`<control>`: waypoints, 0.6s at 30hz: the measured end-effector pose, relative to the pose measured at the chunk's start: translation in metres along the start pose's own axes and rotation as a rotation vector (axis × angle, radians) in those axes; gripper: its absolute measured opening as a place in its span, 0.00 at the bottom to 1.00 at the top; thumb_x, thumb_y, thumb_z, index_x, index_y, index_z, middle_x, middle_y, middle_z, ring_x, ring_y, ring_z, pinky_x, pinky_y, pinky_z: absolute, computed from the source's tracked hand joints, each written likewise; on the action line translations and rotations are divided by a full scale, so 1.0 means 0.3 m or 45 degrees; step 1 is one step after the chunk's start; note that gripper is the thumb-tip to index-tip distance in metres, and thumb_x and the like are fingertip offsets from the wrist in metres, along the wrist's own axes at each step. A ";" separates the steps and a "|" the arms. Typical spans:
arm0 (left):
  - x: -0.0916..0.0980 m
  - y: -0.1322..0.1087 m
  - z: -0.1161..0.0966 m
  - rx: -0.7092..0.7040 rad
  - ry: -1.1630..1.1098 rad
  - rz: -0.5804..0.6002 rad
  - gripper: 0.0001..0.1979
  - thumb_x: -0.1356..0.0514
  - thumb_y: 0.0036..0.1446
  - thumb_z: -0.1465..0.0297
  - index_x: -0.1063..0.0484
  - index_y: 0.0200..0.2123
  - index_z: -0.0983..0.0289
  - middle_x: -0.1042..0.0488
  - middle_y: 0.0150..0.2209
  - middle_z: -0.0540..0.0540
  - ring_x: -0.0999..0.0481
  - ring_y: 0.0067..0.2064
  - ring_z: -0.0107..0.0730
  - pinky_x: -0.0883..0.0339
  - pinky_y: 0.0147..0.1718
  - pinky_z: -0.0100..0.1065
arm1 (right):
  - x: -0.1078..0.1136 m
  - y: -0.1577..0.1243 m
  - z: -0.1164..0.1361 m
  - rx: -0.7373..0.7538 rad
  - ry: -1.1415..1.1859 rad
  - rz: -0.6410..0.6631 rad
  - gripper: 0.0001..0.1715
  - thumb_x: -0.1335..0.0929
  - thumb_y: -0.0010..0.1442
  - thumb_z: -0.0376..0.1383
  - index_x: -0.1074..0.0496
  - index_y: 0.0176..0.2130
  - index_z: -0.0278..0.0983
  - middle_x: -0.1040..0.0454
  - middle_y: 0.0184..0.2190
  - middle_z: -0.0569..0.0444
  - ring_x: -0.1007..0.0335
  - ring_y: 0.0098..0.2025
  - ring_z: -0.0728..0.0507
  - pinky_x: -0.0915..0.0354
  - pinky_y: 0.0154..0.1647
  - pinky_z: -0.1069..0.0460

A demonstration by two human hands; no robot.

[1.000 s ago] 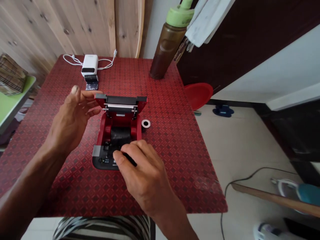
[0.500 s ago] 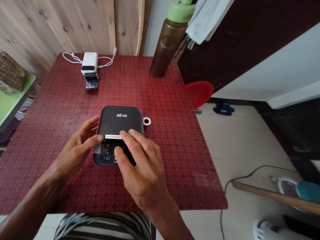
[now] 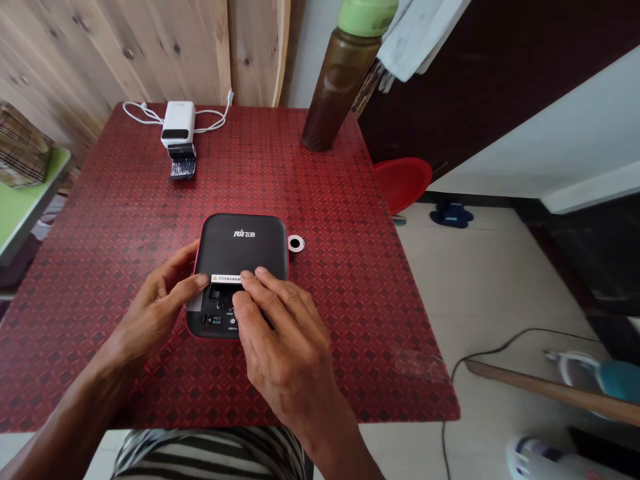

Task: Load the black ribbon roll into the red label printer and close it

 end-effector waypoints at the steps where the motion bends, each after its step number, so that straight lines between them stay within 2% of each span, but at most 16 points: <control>1: 0.002 -0.001 0.006 0.001 -0.010 -0.020 0.33 0.23 0.64 0.57 0.21 0.69 0.57 0.19 0.71 0.61 0.23 0.74 0.59 0.32 0.76 0.56 | -0.003 -0.002 0.001 0.009 0.001 -0.017 0.11 0.29 0.77 0.24 0.20 0.54 0.36 0.09 0.56 0.45 0.11 0.61 0.36 0.18 0.63 0.42; 5: 0.017 -0.018 0.028 0.054 -0.078 -0.013 0.33 0.23 0.65 0.54 0.20 0.69 0.57 0.19 0.71 0.61 0.24 0.75 0.61 0.33 0.76 0.56 | 0.004 -0.015 0.001 0.025 0.042 -0.091 0.13 0.30 0.77 0.23 0.21 0.57 0.33 0.09 0.54 0.42 0.10 0.60 0.37 0.17 0.62 0.42; 8: 0.039 -0.043 0.031 0.060 -0.095 0.056 0.31 0.26 0.69 0.51 0.20 0.70 0.54 0.19 0.71 0.60 0.25 0.76 0.63 0.33 0.76 0.58 | 0.033 -0.035 -0.005 -0.014 0.083 -0.166 0.16 0.28 0.74 0.22 0.21 0.57 0.36 0.08 0.50 0.45 0.09 0.54 0.38 0.15 0.57 0.42; 12: 0.057 -0.070 0.033 0.074 -0.065 0.116 0.30 0.24 0.66 0.56 0.19 0.70 0.50 0.19 0.71 0.59 0.20 0.72 0.64 0.24 0.69 0.57 | 0.070 -0.075 -0.021 -0.084 0.124 -0.260 0.17 0.26 0.70 0.22 0.19 0.53 0.40 0.08 0.45 0.49 0.10 0.48 0.38 0.15 0.50 0.41; 18: 0.039 -0.073 0.025 0.082 -0.061 0.023 0.30 0.23 0.63 0.57 0.18 0.66 0.54 0.18 0.70 0.59 0.21 0.72 0.62 0.27 0.70 0.55 | 0.067 -0.126 -0.051 -0.183 0.025 -0.425 0.20 0.27 0.70 0.19 0.18 0.55 0.38 0.11 0.44 0.49 0.12 0.48 0.39 0.17 0.52 0.43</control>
Point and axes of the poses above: each hand's wrist, its own y-axis towards the middle knuckle, its own x-axis out of the back of the hand, z = x × y, the point moved 5 cm from there along y, towards the middle knuckle
